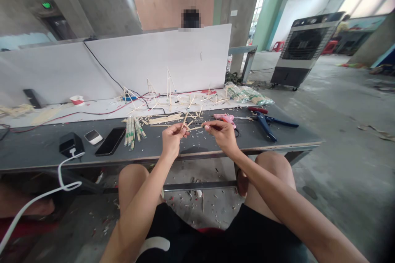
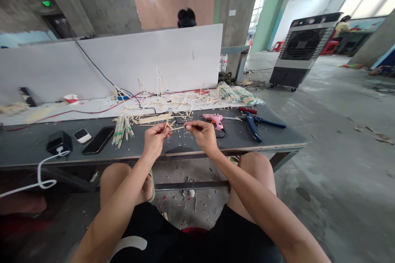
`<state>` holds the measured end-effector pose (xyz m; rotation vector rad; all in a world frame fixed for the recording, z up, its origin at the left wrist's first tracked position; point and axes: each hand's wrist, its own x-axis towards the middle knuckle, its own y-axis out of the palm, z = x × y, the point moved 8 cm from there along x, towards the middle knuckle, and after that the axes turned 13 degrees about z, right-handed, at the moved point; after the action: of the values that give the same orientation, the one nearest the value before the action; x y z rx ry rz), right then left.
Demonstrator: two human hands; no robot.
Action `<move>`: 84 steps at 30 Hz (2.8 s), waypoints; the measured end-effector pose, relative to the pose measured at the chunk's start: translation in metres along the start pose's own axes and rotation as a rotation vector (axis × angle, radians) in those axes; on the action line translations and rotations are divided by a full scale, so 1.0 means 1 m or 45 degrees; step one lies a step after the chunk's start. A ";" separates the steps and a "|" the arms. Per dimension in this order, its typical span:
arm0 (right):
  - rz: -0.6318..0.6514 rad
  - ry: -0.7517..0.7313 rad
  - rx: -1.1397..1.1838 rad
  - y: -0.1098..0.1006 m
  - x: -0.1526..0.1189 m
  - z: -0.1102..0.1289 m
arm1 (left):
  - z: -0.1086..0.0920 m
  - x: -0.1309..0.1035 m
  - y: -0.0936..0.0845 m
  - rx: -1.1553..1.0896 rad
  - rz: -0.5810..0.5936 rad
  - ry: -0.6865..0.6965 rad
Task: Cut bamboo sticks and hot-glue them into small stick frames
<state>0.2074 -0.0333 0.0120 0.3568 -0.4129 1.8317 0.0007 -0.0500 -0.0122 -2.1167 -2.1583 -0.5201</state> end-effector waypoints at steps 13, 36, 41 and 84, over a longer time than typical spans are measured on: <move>0.004 0.007 0.019 0.001 0.000 0.000 | 0.001 0.000 -0.001 -0.001 -0.002 -0.008; 0.018 0.003 0.010 0.002 -0.001 0.004 | 0.001 -0.001 -0.002 0.016 0.009 -0.001; 0.028 0.011 0.021 0.002 -0.001 0.004 | 0.001 0.000 -0.002 0.012 0.008 0.003; 0.204 0.002 0.033 0.004 0.010 0.003 | -0.019 0.015 -0.011 0.095 0.156 -0.017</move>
<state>0.2013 -0.0277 0.0187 0.3481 -0.4270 1.9951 -0.0144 -0.0410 0.0074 -2.2009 -2.0048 -0.4093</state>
